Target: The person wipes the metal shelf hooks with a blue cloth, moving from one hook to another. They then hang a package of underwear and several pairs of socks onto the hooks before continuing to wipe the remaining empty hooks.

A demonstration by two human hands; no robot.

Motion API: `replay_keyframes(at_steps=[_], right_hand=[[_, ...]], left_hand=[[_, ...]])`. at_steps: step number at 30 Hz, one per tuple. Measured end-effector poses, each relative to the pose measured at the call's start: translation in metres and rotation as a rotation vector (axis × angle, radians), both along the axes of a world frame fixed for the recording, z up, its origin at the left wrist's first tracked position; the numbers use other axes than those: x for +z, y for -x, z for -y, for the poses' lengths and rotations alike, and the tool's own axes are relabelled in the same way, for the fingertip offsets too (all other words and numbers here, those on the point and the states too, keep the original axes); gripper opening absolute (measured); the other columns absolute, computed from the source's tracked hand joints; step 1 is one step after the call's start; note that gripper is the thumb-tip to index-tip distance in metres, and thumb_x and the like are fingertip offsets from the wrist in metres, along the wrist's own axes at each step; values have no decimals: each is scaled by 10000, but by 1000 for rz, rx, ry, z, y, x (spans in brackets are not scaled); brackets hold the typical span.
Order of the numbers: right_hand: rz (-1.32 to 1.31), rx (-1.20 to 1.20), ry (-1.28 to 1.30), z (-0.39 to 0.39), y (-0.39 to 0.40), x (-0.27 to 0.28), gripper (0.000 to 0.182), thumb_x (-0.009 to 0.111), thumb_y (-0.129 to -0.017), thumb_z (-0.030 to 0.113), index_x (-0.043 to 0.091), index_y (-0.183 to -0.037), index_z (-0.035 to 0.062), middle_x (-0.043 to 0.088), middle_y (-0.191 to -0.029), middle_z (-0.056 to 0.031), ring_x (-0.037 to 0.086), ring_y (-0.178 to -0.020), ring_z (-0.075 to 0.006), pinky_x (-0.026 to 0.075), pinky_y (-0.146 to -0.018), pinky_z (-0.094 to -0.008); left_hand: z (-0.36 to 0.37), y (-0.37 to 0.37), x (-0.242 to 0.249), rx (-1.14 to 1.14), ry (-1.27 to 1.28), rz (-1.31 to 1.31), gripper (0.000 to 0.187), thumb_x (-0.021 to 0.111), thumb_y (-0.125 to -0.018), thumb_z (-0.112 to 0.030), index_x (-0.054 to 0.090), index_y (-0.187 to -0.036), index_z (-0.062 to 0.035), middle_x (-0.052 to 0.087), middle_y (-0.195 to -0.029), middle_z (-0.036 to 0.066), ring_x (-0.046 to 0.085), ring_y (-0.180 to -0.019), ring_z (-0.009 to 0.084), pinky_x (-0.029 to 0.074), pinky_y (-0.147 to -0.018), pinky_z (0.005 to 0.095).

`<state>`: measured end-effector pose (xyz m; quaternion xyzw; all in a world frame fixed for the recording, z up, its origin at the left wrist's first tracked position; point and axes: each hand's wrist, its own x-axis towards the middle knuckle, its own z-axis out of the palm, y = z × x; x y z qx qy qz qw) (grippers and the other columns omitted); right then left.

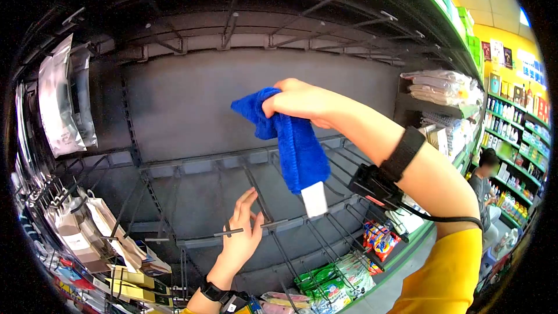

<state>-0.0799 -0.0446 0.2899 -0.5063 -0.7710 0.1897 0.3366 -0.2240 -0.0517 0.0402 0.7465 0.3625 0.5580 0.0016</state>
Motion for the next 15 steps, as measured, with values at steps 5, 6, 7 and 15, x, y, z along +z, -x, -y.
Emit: replay_keyframes(at_steps=[5, 6, 7, 15], right_hand=[[581, 78, -264, -41, 16, 15, 379, 629, -633, 86, 563, -997, 0, 611, -812, -147, 600, -798, -253, 466, -712, -332], [620, 147, -278, -53, 20, 12, 384, 609, -646, 64, 567, -1025, 19, 609, -916, -175, 592, -879, -320, 466, -761, -367], [629, 204, -333, -63, 24, 7, 377, 590, -654, 47, 573, -1030, 24, 600, -957, -177, 580, -910, -334, 462, -781, -378], [893, 625, -432, -141, 30, -72, 418, 490, -684, -29, 611, -1075, 56, 611, -1009, -190, 565, -973, -358, 456, -846, -393]], left_hand=[[-4, 2, 5, 37, -34, -32, 322, 596, -806, -126, 506, -1106, -52, 532, -1208, 74, 644, -719, 267, 542, -594, 337], [-3, 2, 6, 46, -36, -25, 322, 596, -806, -126, 506, -1106, -52, 532, -1208, 74, 644, -719, 267, 542, -594, 337], [-3, 1, 6, 54, -35, -30, 320, 596, -804, -124, 511, -1104, -51, 536, -1203, 73, 645, -725, 268, 542, -595, 335], [-3, -4, 3, 148, -57, -57, 328, 622, -789, -143, 539, -1096, -64, 526, -1209, 41, 648, -710, 213, 531, -552, 287]])
